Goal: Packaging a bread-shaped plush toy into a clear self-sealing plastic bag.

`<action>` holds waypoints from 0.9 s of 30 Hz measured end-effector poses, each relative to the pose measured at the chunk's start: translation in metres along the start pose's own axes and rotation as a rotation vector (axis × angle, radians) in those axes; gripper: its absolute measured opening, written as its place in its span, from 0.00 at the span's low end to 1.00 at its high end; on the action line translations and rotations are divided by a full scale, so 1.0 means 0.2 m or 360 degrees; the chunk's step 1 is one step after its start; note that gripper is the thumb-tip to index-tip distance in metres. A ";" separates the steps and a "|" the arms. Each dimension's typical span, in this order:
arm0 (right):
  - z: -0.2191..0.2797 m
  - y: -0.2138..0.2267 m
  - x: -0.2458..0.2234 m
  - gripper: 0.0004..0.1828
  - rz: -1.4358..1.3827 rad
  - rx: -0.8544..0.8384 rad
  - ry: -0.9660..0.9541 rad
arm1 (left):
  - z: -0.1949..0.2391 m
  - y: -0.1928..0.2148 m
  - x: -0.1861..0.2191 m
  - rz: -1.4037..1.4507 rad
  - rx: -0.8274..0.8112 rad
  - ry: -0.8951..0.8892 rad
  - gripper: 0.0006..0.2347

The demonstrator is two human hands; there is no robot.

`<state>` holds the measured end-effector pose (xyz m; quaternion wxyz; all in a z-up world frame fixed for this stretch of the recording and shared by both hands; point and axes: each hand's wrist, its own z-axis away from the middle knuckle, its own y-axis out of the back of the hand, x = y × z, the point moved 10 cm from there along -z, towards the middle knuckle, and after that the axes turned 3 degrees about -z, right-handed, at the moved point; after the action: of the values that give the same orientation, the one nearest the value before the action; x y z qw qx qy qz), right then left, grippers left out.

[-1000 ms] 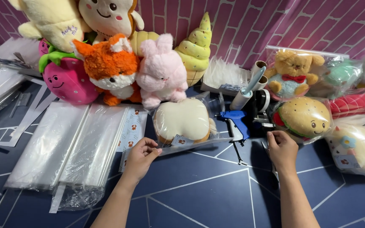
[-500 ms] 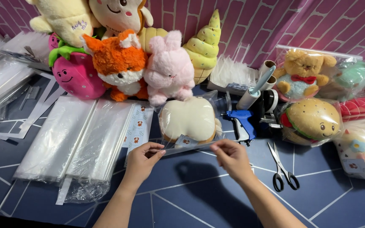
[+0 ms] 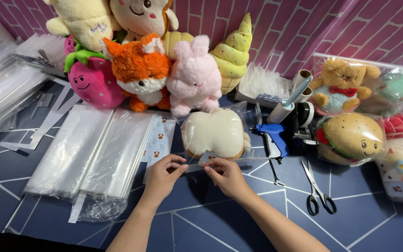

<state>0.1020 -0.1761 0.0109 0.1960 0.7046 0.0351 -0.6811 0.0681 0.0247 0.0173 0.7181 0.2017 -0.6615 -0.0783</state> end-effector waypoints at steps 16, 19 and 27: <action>-0.01 0.00 -0.02 0.05 0.0595 0.0186 0.0163 | 0.00 -0.02 0.01 -0.0004 -0.0020 -0.0006 0.05; -0.01 0.00 -0.03 0.06 0.0629 0.0213 0.0137 | 0.01 -0.02 0.02 0.0012 -0.0031 -0.0003 0.06; -0.04 0.00 -0.02 0.09 0.0727 0.0274 0.0071 | 0.00 -0.01 0.01 0.0022 -0.0016 0.0002 0.06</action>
<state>0.1099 -0.1725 0.0155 0.2834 0.7232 -0.1789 -0.6039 0.0680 0.0216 0.0172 0.7200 0.1935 -0.6620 -0.0767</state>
